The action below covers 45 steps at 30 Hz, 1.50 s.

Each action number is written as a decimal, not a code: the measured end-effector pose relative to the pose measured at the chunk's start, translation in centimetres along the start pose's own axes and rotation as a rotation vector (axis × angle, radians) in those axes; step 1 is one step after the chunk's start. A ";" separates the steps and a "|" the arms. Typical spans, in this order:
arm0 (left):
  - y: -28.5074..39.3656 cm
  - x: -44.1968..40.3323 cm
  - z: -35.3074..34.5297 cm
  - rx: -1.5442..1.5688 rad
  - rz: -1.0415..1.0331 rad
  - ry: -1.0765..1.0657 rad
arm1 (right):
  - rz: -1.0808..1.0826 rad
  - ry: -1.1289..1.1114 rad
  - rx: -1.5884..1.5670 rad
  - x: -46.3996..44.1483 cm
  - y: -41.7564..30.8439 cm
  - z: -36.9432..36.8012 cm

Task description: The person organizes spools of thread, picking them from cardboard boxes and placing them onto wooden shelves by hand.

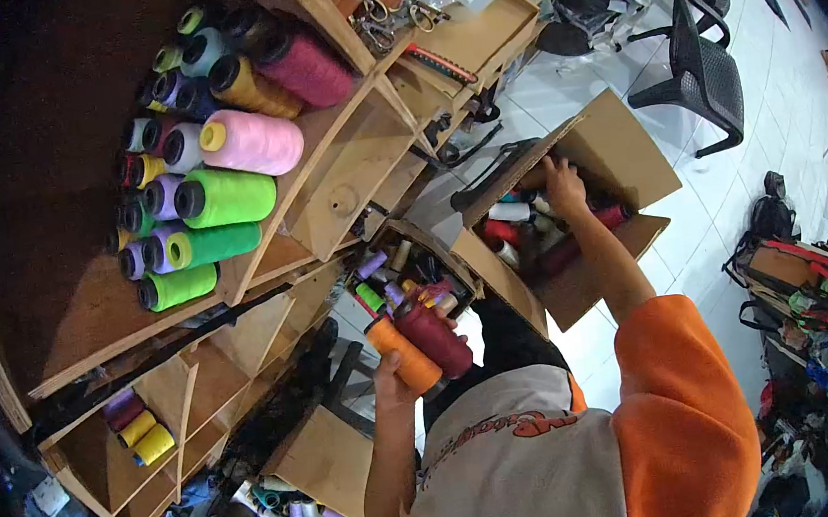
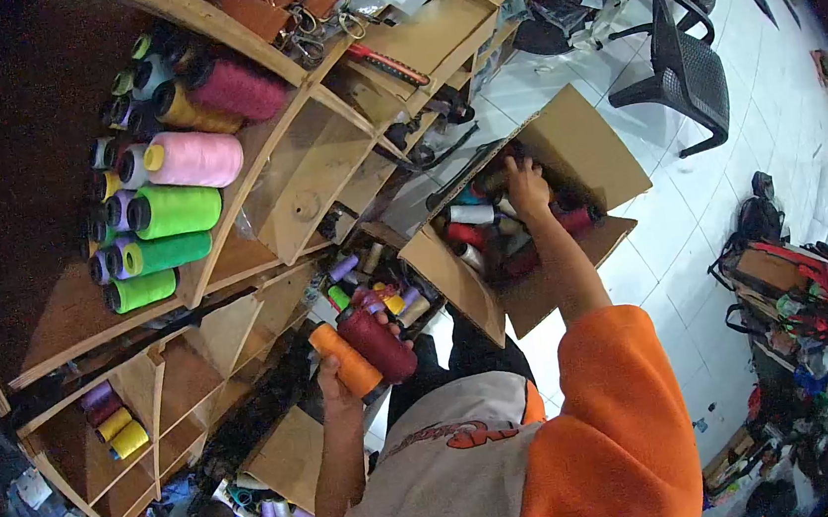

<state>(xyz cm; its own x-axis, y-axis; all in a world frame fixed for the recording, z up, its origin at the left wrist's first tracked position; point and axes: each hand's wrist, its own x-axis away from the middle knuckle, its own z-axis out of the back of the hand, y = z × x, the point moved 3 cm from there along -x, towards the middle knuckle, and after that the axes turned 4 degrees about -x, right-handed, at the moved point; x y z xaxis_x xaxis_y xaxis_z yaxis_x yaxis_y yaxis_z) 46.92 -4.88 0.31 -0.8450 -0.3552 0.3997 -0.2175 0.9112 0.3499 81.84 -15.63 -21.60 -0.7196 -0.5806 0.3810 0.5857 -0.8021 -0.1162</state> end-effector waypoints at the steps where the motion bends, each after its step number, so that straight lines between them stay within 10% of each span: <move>1: -0.2 0.3 0.1 0.011 0.000 -0.003 | 0.018 0.019 -0.032 0.7 -0.1 1.3; 6: 0.6 1.1 0.1 -0.053 -0.006 0.035 | 0.124 0.113 -0.129 4.2 -0.3 8.2; 14: 2.4 -0.3 1.0 0.025 -0.100 -0.107 | 0.126 0.037 -1.475 19.8 -8.1 26.5; 19: 4.8 2.4 0.7 0.006 -0.228 -0.178 | 0.755 0.286 -0.811 28.5 -18.5 30.7; 26: 9.2 10.8 4.2 0.051 -0.441 -0.085 | 0.961 -0.428 -0.581 36.3 -29.9 25.6; 37: 13.0 23.4 10.4 0.129 -0.742 0.041 | 1.425 -0.698 -0.450 43.2 -40.2 19.4; 42: 14.1 26.8 12.9 0.249 -0.864 0.035 | 1.366 -0.870 -0.608 41.7 -41.5 22.1; 45: 14.7 28.8 15.2 0.322 -0.938 0.080 | 0.868 -1.053 -1.510 39.7 -41.5 21.6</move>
<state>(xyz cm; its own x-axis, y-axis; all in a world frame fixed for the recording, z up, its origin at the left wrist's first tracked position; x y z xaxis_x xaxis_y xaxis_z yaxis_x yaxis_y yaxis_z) 11.95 1.42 4.10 -0.2297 -0.9633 0.1392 -0.9131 0.2628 0.3118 37.02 -2.34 18.17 0.2994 -0.9537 0.0280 -0.5280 -0.1901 -0.8277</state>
